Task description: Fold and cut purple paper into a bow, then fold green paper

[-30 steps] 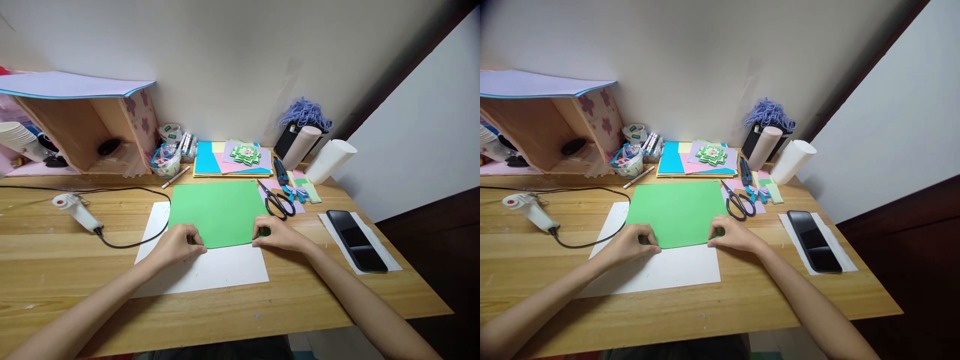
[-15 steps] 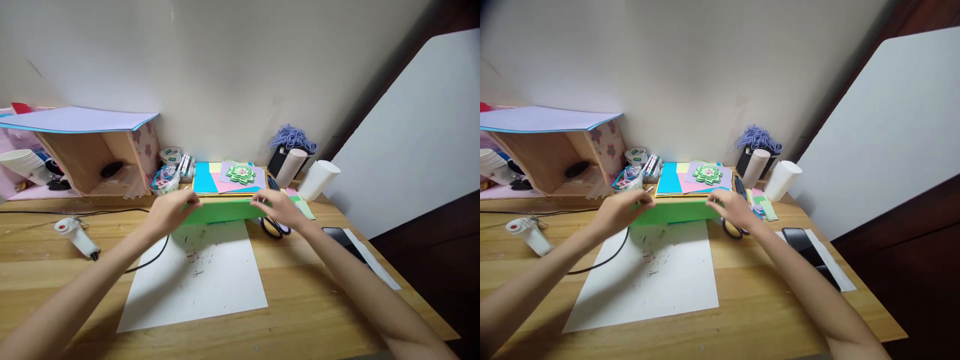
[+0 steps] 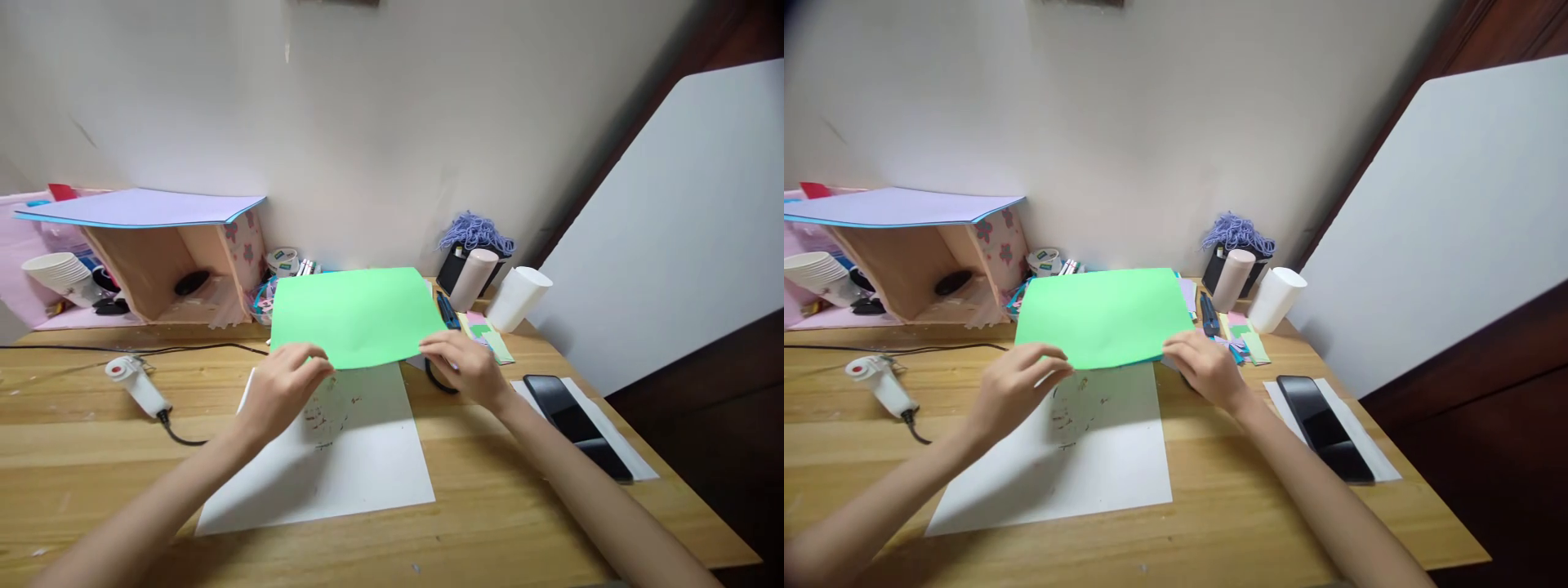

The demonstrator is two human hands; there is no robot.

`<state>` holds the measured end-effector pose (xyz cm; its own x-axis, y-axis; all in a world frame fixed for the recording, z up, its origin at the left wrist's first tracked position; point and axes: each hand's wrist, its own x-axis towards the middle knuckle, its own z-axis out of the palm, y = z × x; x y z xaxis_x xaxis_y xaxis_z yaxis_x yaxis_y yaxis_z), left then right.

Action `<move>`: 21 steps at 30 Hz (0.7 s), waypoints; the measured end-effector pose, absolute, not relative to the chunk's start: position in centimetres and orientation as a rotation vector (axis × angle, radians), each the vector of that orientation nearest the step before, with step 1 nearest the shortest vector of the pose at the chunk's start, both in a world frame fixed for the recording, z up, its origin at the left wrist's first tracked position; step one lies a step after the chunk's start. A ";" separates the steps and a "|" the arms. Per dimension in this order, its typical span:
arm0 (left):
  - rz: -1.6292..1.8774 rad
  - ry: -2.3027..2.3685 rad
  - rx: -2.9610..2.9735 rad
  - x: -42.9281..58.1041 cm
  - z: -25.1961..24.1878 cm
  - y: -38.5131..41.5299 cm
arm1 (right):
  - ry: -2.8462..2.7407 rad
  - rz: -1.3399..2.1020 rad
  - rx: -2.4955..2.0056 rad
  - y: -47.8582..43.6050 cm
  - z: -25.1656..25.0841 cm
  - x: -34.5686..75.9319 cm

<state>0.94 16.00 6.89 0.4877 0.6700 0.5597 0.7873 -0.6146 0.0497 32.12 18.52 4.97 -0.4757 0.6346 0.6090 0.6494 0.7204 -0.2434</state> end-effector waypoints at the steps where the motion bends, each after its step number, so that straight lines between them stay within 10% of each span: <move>1: -0.757 -1.264 -2.556 0.9 5.5 15.8 | -2.239 0.022 -0.987 18.3 3.5 32.0; 21: -0.451 -1.626 -2.978 5.8 0.4 16.0 | -2.320 0.563 -1.104 18.0 -1.8 31.4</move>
<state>5.77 15.99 0.35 0.5235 0.8470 0.0925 0.7738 -0.5181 0.3644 31.43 18.02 -1.79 -0.5423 0.7978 0.2635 0.5883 0.5844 -0.5588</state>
